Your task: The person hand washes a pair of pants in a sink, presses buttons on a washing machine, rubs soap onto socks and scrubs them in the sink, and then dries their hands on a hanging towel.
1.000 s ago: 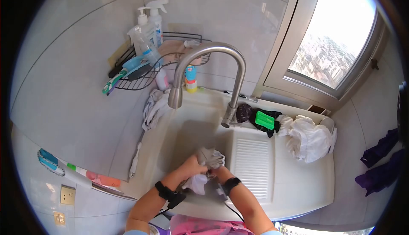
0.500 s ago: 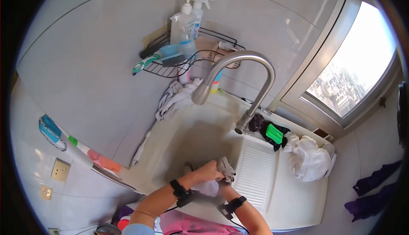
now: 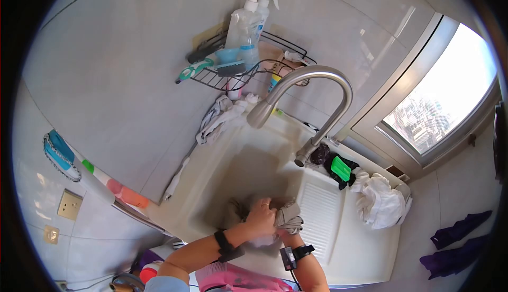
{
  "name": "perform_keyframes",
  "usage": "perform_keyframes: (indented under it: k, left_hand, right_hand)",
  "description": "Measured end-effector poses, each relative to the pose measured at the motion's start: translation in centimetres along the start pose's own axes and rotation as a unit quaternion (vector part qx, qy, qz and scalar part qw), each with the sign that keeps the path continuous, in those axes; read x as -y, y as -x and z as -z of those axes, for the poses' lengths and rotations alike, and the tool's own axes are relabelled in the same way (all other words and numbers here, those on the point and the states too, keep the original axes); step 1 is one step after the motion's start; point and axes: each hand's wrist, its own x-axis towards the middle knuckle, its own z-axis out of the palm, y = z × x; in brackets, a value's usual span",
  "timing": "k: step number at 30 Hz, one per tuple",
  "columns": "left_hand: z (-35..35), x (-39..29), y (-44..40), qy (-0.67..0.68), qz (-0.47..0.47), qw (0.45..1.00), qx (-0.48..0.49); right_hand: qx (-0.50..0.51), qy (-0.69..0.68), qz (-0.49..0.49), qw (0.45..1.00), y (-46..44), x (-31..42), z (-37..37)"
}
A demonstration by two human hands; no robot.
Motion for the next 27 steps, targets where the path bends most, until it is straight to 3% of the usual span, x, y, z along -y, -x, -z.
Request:
perform_keyframes:
  k: [1, 2, 3, 4, 5, 7, 9, 10, 12, 14, 16, 17, 19, 21, 22, 23, 25, 27]
  left_hand:
    - [-0.3, -0.1, 0.0, -0.103, 0.002, 0.994, -0.041]
    - [-0.3, 0.0, -0.5, -0.052, 0.003, 0.998, -0.045]
    - [-0.2, 0.3, -1.3, -0.001, 0.002, 0.999, -0.049]
    - [-0.1, 0.4, -1.8, 0.051, 0.004, 0.997, -0.052]
    - [0.3, 0.1, -2.3, 0.148, 0.063, 0.987, -0.011]
    - [1.3, -0.9, -2.9, 0.331, 0.175, 0.924, 0.072]
    - [1.1, -0.4, -2.5, 0.404, 0.16, 0.897, 0.084]
    - [0.9, -0.2, -2.3, 0.442, 0.154, 0.879, 0.089]
    - [1.2, -0.1, -1.7, 0.339, 0.15, 0.928, 0.031]
    - [1.0, -0.1, -1.5, 0.209, 0.174, 0.962, -0.021]
    - [0.0, 0.0, -1.1, 0.05, 0.226, 0.971, -0.066]
    - [0.0, 0.4, -1.5, 0.053, 0.203, 0.978, -0.011]
    - [-0.1, 1.3, -2.2, 0.061, 0.158, 0.981, 0.098]
    - [-1.8, 2.6, -2.4, 0.12, 0.051, 0.99, 0.056]
    - [-2.3, 2.9, -2.2, 0.148, -0.003, 0.988, 0.035]
    - [-2.2, 2.6, -2.0, 0.193, 0.004, 0.98, 0.043]
    - [-1.8, 1.6, -1.7, 0.284, 0.016, 0.957, 0.06]
    - [-0.8, 1.2, -1.7, 0.307, 0.076, 0.945, 0.083]
  right_hand:
    - [-0.024, -0.014, 0.0, 1.0, 0.1, -0.1, -0.1]
    - [-0.054, -0.039, -0.002, 0.998, -0.2, -0.2, -0.1]
    - [-0.074, -0.288, -0.023, 0.955, -0.6, -1.4, -1.6]
    - [-0.087, -0.518, -0.044, 0.85, -0.5, -2.7, -3.5]
    - [-0.096, -0.714, -0.063, 0.691, -0.2, -3.4, -4.5]
    - [-0.022, -0.458, -0.091, 0.884, -0.3, -0.5, -1.6]
    - [0.075, -0.157, -0.058, 0.983, -1.5, 1.8, 1.2]
    - [0.124, 0.003, -0.04, 0.992, -1.9, 2.6, 2.3]
    - [0.208, 0.312, -0.006, 0.927, -1.9, 3.4, 3.0]
    - [0.158, 0.26, -0.009, 0.952, -1.7, 1.9, 2.6]
    - [0.077, 0.107, -0.033, 0.991, -1.1, 0.1, 1.4]
    - [0.035, -0.008, -0.05, 0.998, -1.0, -0.9, 0.6]
    - [-0.056, -0.301, -0.091, 0.948, 0.0, -3.3, -2.5]
    - [-0.128, -0.51, -0.122, 0.842, 0.5, -5.4, -5.5]
    - [-0.144, -0.528, -0.124, 0.828, 0.9, -6.2, -6.8]
    - [-0.153, -0.507, -0.117, 0.84, 0.7, -7.1, -7.7]
    - [-0.123, -0.183, -0.052, 0.974, 0.9, -7.8, -7.9]
    - [-0.069, 0.062, 0.037, 0.995, 1.4, -8.5, -7.1]
